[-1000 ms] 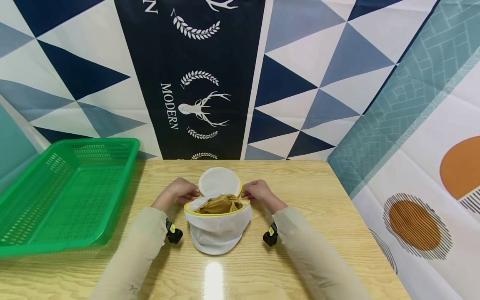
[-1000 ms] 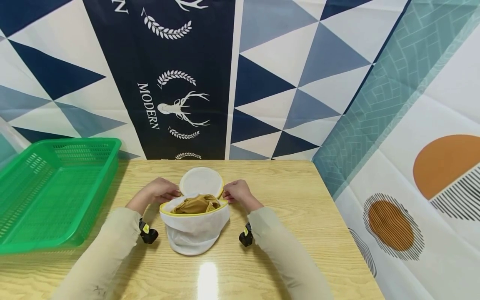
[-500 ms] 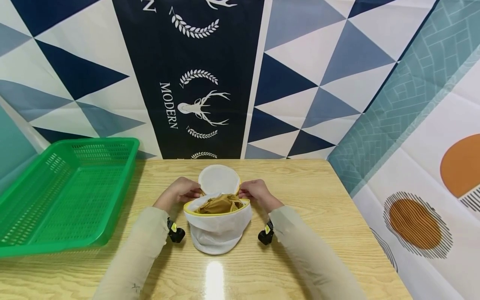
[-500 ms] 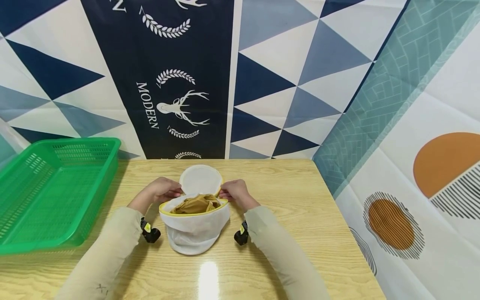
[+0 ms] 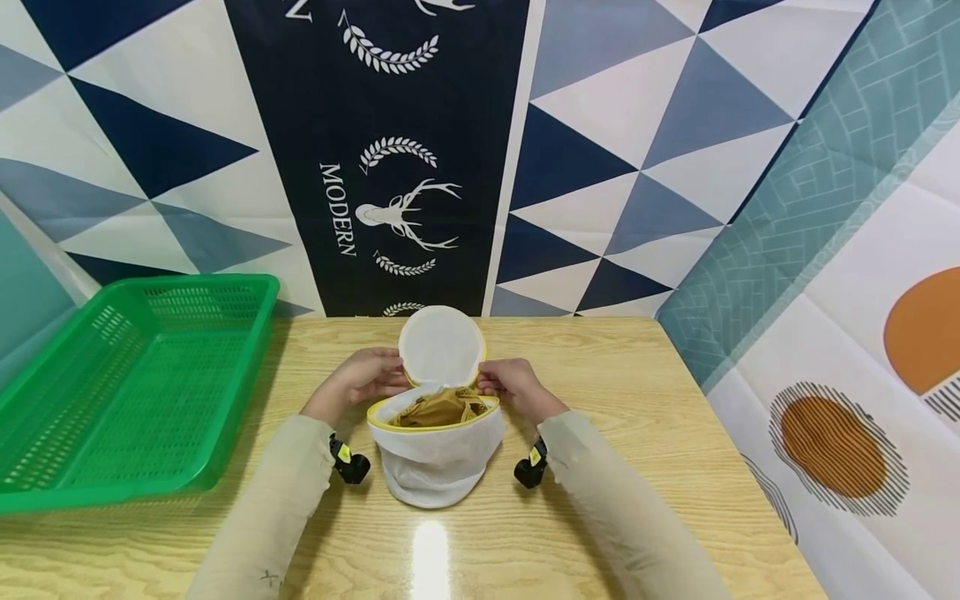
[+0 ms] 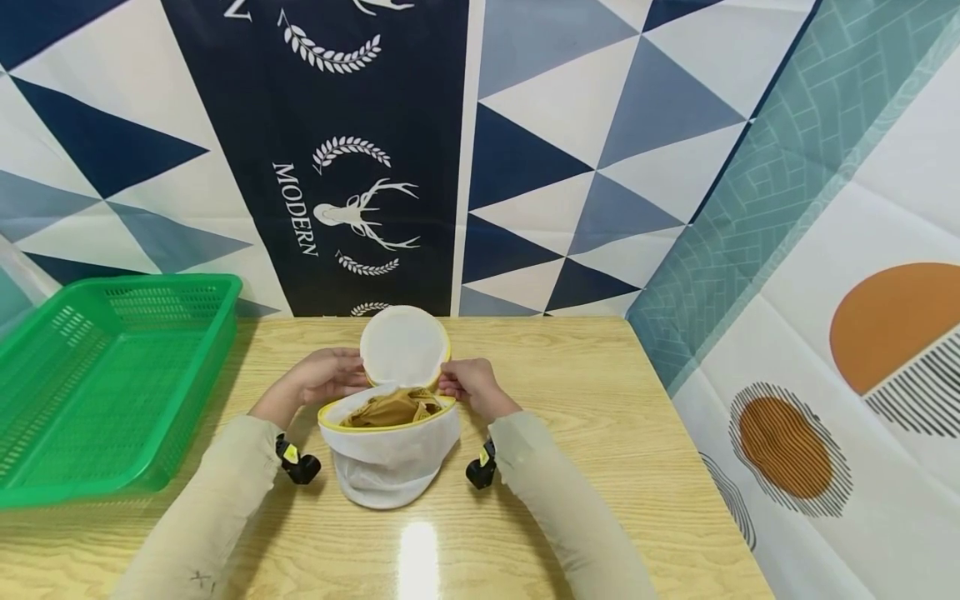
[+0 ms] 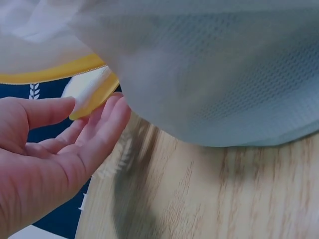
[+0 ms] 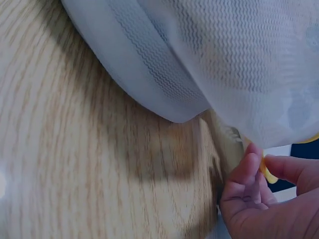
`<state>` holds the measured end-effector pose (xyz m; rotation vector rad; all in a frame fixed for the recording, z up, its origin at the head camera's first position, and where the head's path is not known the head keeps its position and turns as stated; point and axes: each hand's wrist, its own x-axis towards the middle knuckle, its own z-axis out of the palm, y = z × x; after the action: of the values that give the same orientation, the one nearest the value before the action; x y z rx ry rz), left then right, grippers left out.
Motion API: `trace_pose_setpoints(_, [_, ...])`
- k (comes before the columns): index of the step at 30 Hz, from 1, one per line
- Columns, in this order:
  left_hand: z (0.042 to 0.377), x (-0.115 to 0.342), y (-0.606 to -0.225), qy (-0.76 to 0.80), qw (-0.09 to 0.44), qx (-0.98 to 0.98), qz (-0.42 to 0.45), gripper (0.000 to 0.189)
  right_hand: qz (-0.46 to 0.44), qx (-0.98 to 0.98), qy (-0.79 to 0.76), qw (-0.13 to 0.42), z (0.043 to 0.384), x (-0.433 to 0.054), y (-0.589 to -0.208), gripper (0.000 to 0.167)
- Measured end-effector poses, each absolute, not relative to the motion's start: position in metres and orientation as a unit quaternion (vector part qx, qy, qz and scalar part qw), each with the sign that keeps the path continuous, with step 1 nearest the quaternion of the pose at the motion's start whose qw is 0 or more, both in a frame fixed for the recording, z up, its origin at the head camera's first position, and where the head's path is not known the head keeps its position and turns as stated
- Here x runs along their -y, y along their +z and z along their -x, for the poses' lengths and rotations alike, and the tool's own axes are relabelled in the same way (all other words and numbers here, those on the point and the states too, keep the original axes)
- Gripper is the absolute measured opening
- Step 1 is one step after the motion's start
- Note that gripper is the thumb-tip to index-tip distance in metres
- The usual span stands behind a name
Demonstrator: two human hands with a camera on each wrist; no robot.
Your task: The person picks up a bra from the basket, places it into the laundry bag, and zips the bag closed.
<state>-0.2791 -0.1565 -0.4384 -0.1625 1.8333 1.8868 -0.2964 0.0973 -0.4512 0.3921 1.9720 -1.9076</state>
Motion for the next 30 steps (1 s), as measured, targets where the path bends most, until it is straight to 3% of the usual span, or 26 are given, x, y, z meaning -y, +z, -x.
trace_pose_setpoints(8, [0.2796, 0.1584, -0.4373, 0.709, 0.248, -0.658, 0.055, 0.048, -0.122, -0.672, -0.704, 0.191, 0.2951, -0.0985, -0.45, 0.034])
trace_pose_setpoints(30, [0.2792, 0.1561, -0.4407, 0.725, 0.185, -0.662, 0.039, 0.046, -0.114, -0.644, -0.733, 0.188, 0.2915, -0.0994, -0.4435, 0.036])
